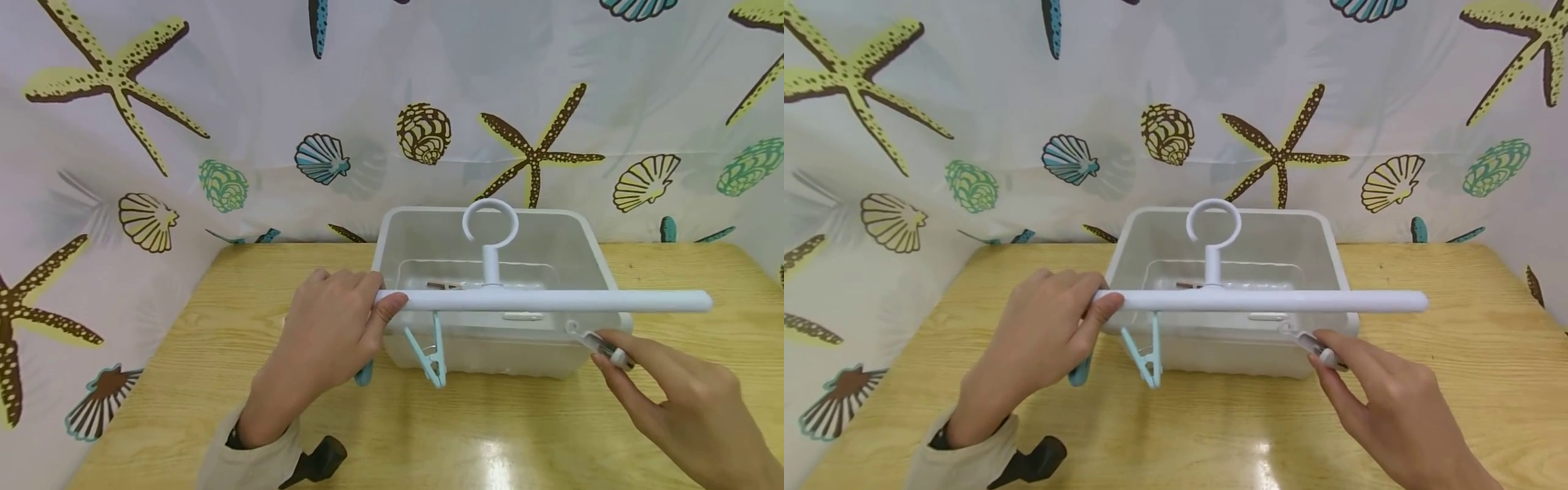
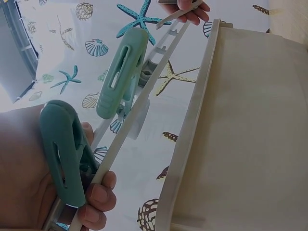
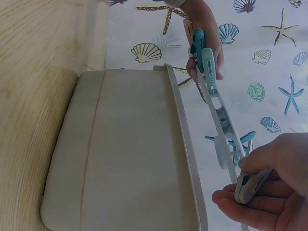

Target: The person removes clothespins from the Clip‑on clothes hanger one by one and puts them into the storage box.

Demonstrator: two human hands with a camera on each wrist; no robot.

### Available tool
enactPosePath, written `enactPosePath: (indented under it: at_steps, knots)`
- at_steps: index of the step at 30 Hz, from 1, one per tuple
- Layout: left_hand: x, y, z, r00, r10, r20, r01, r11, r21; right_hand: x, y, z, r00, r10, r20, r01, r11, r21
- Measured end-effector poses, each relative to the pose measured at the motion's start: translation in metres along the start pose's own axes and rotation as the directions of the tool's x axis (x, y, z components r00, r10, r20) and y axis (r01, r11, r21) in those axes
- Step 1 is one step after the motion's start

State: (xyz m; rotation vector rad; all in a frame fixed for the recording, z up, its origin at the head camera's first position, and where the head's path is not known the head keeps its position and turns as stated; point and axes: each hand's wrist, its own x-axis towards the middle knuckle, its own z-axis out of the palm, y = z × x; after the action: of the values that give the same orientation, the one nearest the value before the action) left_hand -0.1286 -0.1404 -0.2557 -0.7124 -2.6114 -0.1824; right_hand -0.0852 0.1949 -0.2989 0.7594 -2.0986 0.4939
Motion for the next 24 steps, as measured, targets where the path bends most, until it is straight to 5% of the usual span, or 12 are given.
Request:
enactPosePath:
  at_steps: [24]
  knots:
    - [-0.0005, 0.0001, 0.0033, 1.0, -0.006, 0.011, 0.006, 1.0, 0.011, -0.0009, 0.0034, -0.0074, 0.998, -0.054, 0.028, 0.054, 0.999, 0.003]
